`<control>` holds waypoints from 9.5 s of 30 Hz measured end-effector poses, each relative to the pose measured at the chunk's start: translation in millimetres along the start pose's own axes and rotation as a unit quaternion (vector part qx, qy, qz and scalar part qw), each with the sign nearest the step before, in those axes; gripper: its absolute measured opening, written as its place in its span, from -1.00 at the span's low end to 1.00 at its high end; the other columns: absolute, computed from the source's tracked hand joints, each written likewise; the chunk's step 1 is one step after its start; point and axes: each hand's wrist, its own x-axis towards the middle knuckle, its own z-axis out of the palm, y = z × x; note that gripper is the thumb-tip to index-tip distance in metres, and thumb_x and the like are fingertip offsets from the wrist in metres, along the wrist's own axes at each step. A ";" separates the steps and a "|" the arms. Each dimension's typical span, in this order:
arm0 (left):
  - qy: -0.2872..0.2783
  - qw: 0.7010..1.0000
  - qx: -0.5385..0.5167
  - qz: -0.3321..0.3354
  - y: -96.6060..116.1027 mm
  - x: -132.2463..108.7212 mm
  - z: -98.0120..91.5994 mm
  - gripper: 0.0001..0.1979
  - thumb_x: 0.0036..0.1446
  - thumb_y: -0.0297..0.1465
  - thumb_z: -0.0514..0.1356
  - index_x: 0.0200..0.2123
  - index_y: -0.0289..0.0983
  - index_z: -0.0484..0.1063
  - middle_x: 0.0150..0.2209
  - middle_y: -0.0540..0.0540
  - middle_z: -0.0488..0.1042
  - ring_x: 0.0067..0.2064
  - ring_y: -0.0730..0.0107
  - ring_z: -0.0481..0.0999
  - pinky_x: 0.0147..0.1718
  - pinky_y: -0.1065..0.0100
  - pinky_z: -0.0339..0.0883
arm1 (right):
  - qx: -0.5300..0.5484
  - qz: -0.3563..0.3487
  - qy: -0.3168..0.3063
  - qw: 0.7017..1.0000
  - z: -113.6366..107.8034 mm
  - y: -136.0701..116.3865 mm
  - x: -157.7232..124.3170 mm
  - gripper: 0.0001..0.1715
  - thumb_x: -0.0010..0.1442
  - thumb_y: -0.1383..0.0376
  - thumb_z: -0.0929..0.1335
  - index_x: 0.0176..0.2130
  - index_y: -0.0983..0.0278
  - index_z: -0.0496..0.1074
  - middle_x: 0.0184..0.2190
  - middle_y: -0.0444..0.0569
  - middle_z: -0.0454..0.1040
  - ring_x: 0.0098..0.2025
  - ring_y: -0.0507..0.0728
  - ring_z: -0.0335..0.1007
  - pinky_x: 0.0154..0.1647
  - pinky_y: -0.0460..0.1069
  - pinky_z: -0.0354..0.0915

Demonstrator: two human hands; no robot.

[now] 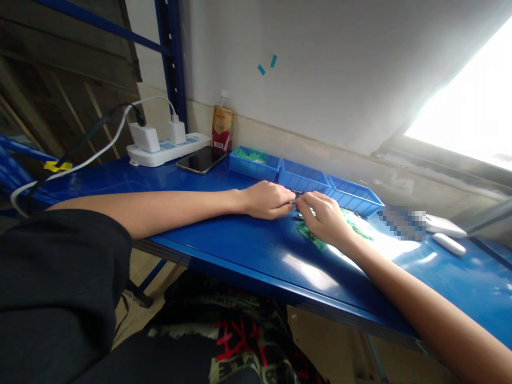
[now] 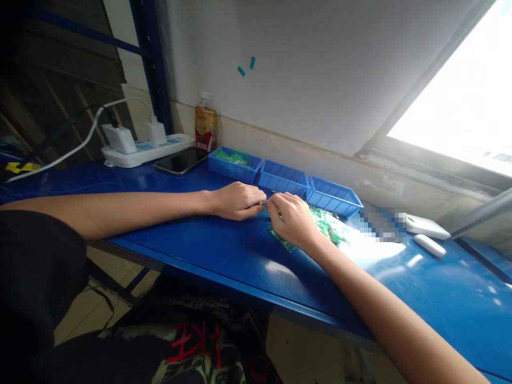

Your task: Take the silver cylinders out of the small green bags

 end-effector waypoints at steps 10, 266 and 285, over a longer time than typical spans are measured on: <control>0.000 0.998 0.031 0.057 2.0 1.4 -0.8 -0.74 0.28 -0.30 -0.05 -0.33 -0.30 0.34 -0.35 -0.14 0.49 -0.30 0.25 0.48 -0.37 0.33 0.27 | 0.072 0.012 -0.087 0.994 -6.2 -1.0 0.9 -0.71 0.25 0.30 0.14 -0.51 0.22 0.12 -0.56 -0.11 0.25 -0.48 0.06 0.18 -0.39 -0.05 0.09; 0.038 0.998 -0.048 -0.031 -5.9 -3.9 -2.6 -0.76 0.25 -0.29 0.00 -0.12 -0.28 0.34 -0.44 -0.03 0.50 -0.42 0.38 0.50 -0.42 0.44 0.22 | -0.039 0.080 0.032 0.995 12.7 -6.1 -7.6 -0.78 0.26 0.21 0.21 -0.21 0.25 0.37 -0.45 -0.05 0.52 -0.39 0.13 0.44 -0.39 -0.05 0.20; 0.043 0.997 -0.058 -0.025 -5.6 -4.5 -3.6 -0.74 0.25 -0.27 0.04 -0.10 -0.28 0.35 -0.46 0.01 0.49 -0.43 0.40 0.50 -0.44 0.44 0.20 | -0.069 0.084 0.024 0.994 13.2 -5.6 -7.2 -0.72 0.28 0.22 0.18 -0.26 0.26 0.41 -0.44 -0.01 0.54 -0.35 0.16 0.47 -0.37 -0.04 0.20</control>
